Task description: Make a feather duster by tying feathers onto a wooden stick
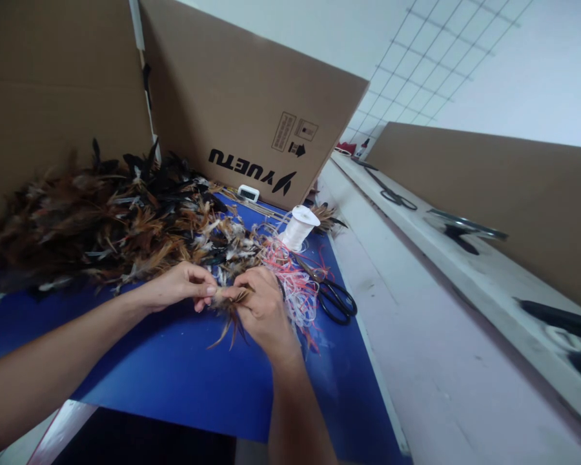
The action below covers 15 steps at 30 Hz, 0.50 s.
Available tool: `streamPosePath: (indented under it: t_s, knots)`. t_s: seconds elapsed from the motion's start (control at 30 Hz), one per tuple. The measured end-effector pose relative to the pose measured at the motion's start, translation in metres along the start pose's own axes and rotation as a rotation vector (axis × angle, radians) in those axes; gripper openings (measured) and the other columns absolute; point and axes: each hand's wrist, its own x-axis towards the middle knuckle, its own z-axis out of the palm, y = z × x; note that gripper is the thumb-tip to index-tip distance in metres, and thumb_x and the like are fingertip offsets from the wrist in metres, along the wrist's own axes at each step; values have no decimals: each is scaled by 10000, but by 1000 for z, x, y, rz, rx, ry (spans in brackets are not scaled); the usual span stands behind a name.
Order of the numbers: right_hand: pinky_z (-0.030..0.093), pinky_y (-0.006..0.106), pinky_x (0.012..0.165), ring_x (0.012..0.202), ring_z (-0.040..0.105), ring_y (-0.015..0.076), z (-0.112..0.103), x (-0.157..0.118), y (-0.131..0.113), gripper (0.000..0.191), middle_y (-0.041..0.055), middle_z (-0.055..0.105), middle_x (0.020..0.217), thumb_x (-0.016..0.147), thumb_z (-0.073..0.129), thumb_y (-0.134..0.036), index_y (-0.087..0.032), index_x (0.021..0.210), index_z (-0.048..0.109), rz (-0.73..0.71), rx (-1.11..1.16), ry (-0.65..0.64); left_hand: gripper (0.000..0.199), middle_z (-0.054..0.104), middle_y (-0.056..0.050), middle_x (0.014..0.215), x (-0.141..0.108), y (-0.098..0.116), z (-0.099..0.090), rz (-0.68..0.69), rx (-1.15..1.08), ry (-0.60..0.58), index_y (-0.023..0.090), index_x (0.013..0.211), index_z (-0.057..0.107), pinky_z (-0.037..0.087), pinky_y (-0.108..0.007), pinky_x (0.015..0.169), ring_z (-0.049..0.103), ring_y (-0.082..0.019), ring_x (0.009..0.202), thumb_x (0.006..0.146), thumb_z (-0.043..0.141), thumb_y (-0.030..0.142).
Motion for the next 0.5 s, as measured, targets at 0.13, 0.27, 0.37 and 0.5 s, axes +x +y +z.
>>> streamPosePath:
  t_s: [0.13, 0.27, 0.37, 0.5]
  knots:
    - [429, 359, 750, 832, 517, 179, 2, 1, -1, 179, 22, 600, 800, 838, 565, -111, -249, 870, 675, -25, -19, 3, 255, 618, -20, 585, 0, -2, -1, 14, 6, 2, 99, 676, 650, 451, -219, 503, 551, -92, 475, 731, 691, 345]
    - [420, 365, 756, 828, 516, 178, 4, 1, -1, 207, 14, 609, 800, 834, 569, -97, -266, 884, 676, -40, -21, 9, 257, 613, -15, 570, 0, -4, -2, 21, 6, -2, 103, 667, 652, 450, -215, 502, 547, -90, 469, 734, 689, 349]
    - [418, 367, 753, 833, 519, 184, 5, 1, 0, 184, 16, 621, 797, 827, 588, -109, -261, 874, 678, -38, -31, 12, 252, 616, -17, 578, 1, -4, -2, 21, 2, 0, 104, 667, 652, 446, -215, 502, 549, -91, 469, 730, 693, 344]
    - [416, 369, 752, 836, 521, 185, 7, 1, 0, 172, 16, 629, 796, 826, 596, -119, -263, 869, 681, -37, -40, 19, 246, 620, -22, 598, 1, -4, -2, 12, 2, -2, 103, 670, 649, 444, -219, 510, 554, -92, 475, 728, 694, 337]
